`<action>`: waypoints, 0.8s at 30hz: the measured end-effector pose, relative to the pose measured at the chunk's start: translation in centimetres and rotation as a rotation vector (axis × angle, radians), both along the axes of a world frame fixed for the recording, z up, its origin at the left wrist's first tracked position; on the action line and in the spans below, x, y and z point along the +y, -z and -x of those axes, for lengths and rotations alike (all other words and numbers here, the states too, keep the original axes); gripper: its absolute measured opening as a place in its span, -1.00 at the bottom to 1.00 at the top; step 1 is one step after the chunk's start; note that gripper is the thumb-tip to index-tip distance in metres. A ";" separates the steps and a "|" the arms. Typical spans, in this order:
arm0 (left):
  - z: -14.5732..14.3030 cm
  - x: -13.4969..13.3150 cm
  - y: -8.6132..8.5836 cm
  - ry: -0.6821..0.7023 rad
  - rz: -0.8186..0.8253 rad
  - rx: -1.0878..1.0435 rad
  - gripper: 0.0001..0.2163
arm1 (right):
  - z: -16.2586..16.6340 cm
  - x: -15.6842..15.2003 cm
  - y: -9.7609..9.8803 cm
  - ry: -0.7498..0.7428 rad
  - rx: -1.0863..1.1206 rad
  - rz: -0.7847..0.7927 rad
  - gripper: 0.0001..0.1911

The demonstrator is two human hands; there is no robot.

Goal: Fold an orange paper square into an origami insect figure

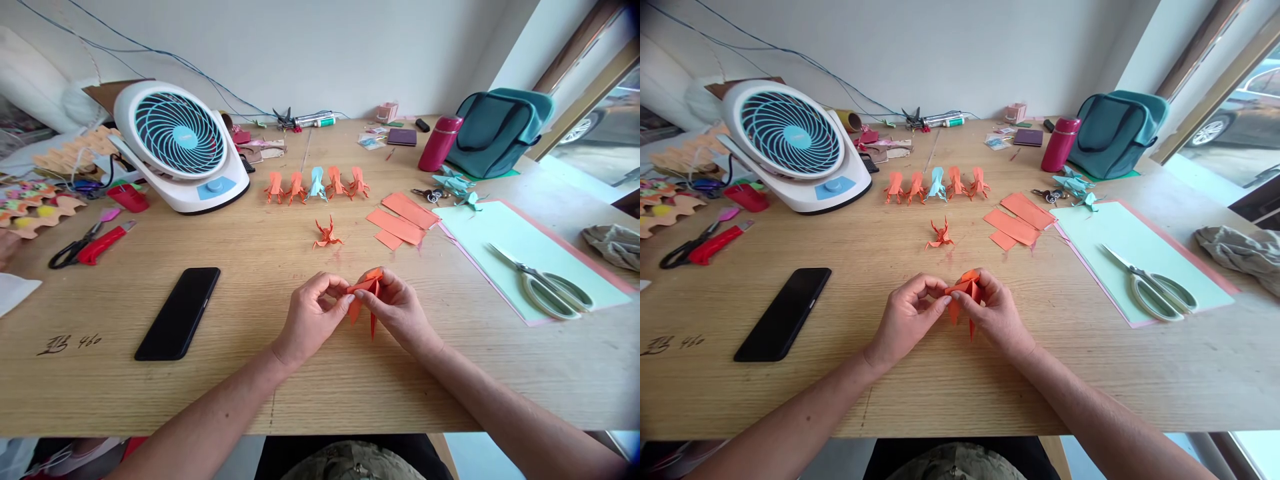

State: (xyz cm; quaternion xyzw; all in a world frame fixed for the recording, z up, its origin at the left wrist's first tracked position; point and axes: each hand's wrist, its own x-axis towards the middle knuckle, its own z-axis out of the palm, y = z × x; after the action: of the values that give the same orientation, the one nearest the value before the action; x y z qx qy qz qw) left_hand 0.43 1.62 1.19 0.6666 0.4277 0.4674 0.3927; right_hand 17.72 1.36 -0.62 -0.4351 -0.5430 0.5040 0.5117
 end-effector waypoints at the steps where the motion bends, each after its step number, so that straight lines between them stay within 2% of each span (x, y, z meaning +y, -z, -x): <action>1: -0.1 0.0 0.0 -0.002 0.005 0.000 -0.95 | 0.0 0.0 0.0 0.005 -0.008 -0.001 -0.74; 10: -0.2 -0.1 0.2 0.023 0.105 -0.041 -0.88 | 0.0 0.0 0.2 0.043 -0.045 -0.030 -0.74; 19: -0.2 -0.2 0.5 -0.032 0.002 0.016 -0.94 | 0.2 -0.2 -0.4 0.025 -0.070 -0.023 -0.70; 24: -0.3 -0.2 0.4 0.002 0.034 0.043 -0.89 | 0.2 -0.1 -0.1 0.023 -0.058 -0.040 -0.71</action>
State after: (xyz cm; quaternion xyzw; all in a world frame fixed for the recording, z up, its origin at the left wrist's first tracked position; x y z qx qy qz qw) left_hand 0.70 1.40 0.76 0.6702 0.4432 0.4452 0.3953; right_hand 17.55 1.27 -0.54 -0.4456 -0.5625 0.4745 0.5098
